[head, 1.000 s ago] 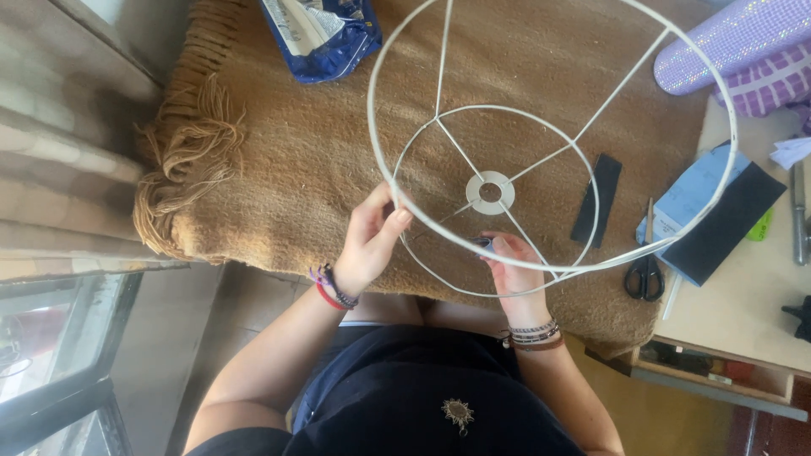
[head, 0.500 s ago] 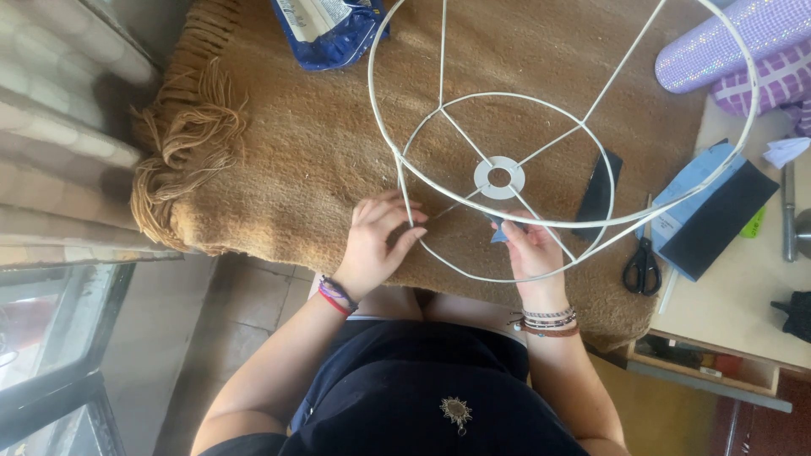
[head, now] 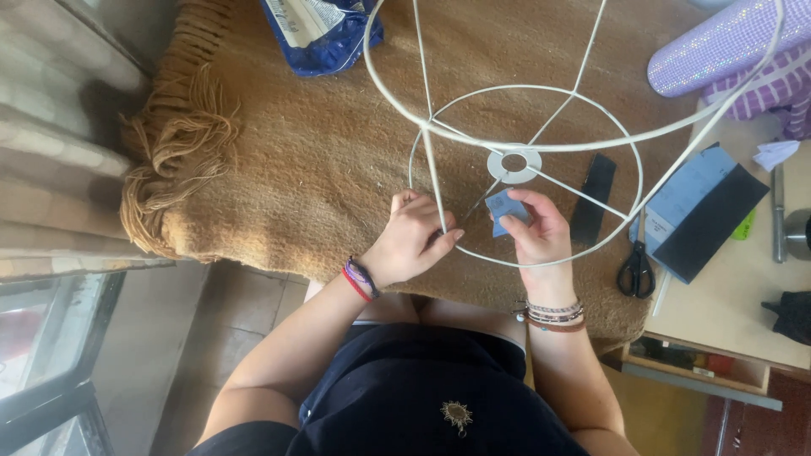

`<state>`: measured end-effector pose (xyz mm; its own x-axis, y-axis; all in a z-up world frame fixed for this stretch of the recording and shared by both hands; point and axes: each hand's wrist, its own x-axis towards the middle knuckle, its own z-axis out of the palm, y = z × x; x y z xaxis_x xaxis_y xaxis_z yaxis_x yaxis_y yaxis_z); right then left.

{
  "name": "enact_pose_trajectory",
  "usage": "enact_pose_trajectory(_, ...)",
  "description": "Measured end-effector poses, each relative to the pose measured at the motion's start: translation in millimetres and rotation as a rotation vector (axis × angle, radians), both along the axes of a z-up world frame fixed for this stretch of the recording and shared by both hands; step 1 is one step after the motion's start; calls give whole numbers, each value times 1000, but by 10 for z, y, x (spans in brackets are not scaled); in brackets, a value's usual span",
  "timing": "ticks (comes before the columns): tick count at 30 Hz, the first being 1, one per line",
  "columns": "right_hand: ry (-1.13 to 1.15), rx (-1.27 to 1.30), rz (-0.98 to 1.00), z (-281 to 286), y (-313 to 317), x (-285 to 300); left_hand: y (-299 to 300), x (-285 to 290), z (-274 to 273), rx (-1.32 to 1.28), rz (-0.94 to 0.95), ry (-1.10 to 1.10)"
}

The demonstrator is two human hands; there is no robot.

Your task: Sanding a metal lampshade frame using small pieces of sandpaper cut to size.

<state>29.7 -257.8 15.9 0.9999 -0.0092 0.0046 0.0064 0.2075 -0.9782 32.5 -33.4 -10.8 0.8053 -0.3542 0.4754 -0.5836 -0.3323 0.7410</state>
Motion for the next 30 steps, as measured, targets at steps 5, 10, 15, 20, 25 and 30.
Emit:
enact_pose_trajectory(5, -110, -191, -53, -109, 123, 109, 13, 56, 174, -42, -76, 13)
enact_pose_trajectory(10, -54, -203, -99, -77, 325, 69, -41, 29, 94, -47, -84, -30)
enact_pose_trajectory(15, -113, -386, -149, 86, 387, 123, -61, 2, -23, -73, -72, -54)
enact_pose_trajectory(20, -95, -568, -60, 43, 492, -10, -43, 52, -40, -123, -85, -81)
enact_pose_trajectory(25, -85, -546, -129, -28, 320, 174, -46, 47, -108, -120, -75, -105)
enact_pose_trajectory(30, 37, -481, -178, 120, 442, 42, -33, 56, 1, -124, -68, -121)
